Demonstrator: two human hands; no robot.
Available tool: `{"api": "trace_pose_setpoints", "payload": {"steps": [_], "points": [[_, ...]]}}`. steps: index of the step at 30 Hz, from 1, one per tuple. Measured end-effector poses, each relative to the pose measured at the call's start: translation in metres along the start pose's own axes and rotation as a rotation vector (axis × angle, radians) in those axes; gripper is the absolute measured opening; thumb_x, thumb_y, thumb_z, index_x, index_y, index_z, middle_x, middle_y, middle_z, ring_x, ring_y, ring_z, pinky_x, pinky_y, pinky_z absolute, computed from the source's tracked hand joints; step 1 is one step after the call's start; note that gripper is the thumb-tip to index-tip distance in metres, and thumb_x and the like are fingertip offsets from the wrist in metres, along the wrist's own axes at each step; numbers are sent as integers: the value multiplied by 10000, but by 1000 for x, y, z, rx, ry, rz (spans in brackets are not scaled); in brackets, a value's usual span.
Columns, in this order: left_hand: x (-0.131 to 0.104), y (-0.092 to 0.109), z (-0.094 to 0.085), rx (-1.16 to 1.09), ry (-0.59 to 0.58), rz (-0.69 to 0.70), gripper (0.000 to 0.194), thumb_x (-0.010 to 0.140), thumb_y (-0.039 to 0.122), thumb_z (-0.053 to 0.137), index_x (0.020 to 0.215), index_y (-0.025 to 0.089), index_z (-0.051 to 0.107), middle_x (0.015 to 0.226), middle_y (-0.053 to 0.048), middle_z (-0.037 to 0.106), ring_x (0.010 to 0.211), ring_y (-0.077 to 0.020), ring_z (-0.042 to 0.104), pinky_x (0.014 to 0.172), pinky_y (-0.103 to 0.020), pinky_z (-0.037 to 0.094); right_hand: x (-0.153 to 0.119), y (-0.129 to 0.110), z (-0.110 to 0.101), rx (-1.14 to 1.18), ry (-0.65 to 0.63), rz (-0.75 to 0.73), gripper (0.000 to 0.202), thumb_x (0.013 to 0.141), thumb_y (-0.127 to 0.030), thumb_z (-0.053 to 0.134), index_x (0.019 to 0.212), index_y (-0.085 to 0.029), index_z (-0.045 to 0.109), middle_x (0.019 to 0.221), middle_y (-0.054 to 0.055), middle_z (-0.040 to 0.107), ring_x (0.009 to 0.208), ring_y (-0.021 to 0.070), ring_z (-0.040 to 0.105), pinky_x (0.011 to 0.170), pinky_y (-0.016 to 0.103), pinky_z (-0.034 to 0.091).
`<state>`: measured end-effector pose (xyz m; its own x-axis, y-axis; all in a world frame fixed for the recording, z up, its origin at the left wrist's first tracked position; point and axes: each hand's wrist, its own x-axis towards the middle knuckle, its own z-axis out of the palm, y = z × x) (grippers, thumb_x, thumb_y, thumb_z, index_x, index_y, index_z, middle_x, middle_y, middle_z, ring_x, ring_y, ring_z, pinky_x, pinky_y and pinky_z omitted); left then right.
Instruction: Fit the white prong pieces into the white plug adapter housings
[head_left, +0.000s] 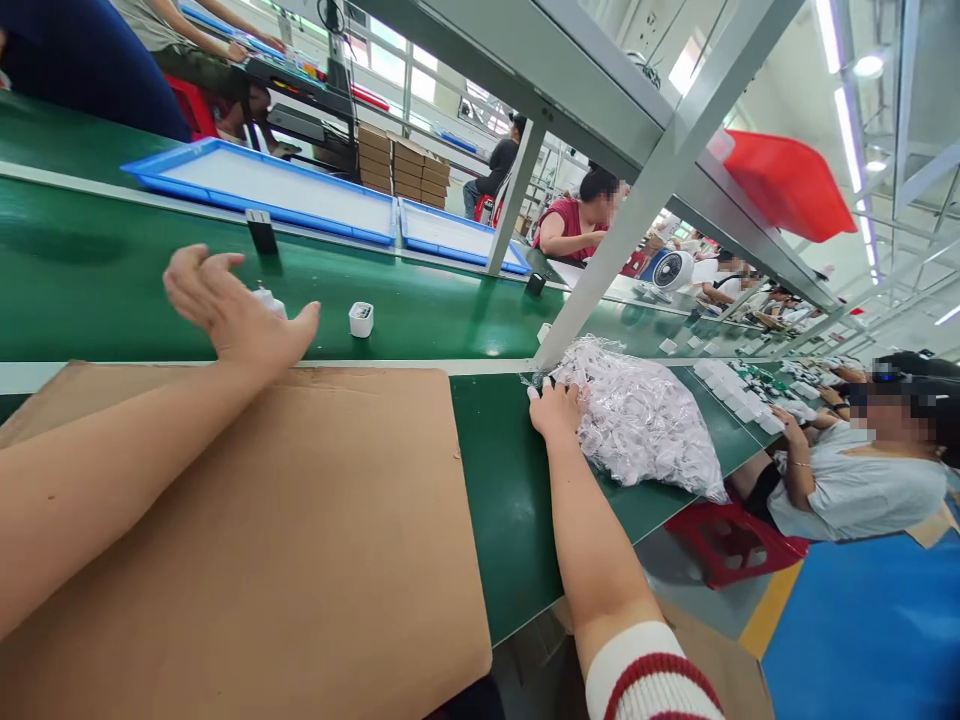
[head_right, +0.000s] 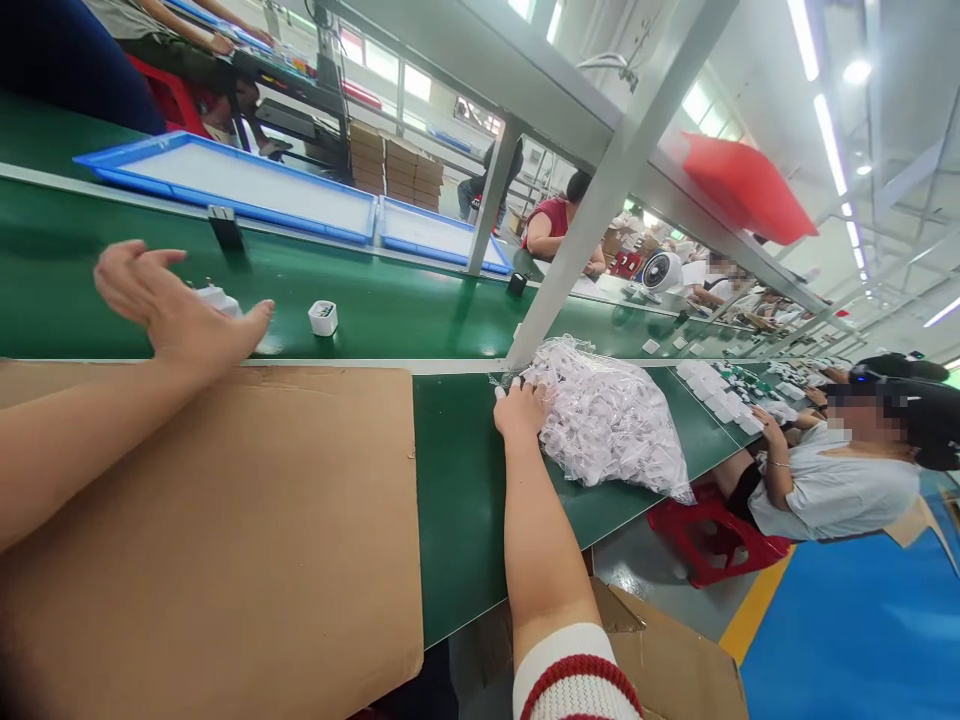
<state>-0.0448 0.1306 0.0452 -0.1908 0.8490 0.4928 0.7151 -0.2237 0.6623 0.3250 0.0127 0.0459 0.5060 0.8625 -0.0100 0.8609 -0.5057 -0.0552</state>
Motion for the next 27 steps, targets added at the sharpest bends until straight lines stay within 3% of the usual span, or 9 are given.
{"api": "trace_pose_setpoints", "payload": {"steps": [1,3,7,10,14,18,21,23,27], "points": [[-1,6,3,45,13,71,921,902,539,677,1542,26,257,1677,-265,164,1562,-414,132,1278,-638,125,1,-1,-1,7,1,9,601,1112,-429,270,1620,-178,469,1657,156,473,1618,380,204,1303,577,150],[2,15,9,144,-43,69,956,865,603,678,1544,9,362,1655,-256,284,1534,-420,214,1275,-585,168,4,-4,-4,26,-6,26,582,1109,-438,301,1592,-185,505,1641,157,489,1605,378,228,1286,573,206],[20,17,20,349,-437,-56,934,863,742,572,1380,-36,589,1488,-325,519,1439,-489,335,1150,-594,288,7,-9,-11,76,1,50,511,1081,-408,400,1458,-154,631,1563,181,565,1553,394,316,1193,562,375],[23,12,19,372,-451,2,774,926,758,431,1178,76,697,1259,-202,694,1377,-456,428,1084,-552,333,4,-7,-12,118,82,50,479,1065,-357,410,1413,-135,652,1555,191,567,1536,397,336,1146,561,429],[-6,19,6,249,-360,171,634,954,643,440,1148,98,700,1271,-183,711,1376,-408,481,1065,-521,355,0,-4,-15,150,224,41,472,1006,-242,446,1429,-130,621,1521,189,594,1520,405,353,1155,577,413],[-57,40,-8,50,-455,256,535,923,640,496,1057,183,740,1198,-130,766,1295,-370,555,1074,-522,330,-11,-19,-17,387,417,-162,288,916,-151,509,1120,-174,711,1267,144,727,1267,313,606,1139,464,448],[-91,48,-15,-87,-567,337,489,915,627,511,1045,221,750,1175,-95,781,1251,-357,592,1079,-511,328,-35,-38,-18,646,243,-501,159,926,-198,532,1015,-228,660,1129,67,748,969,213,709,917,348,561],[-105,46,-15,-126,-622,363,461,898,605,519,1044,234,749,1154,-81,782,1210,-350,618,1072,-498,340,-54,-49,-18,654,95,-685,164,911,-200,549,1035,-246,647,1095,34,740,894,185,705,822,313,564],[-113,34,-8,-184,-672,318,488,858,611,585,1138,240,731,1164,-71,770,1146,-323,644,1066,-456,384,-74,-60,-16,441,15,-775,364,795,-113,597,1125,-245,678,1068,34,723,946,204,666,830,324,550]]}}
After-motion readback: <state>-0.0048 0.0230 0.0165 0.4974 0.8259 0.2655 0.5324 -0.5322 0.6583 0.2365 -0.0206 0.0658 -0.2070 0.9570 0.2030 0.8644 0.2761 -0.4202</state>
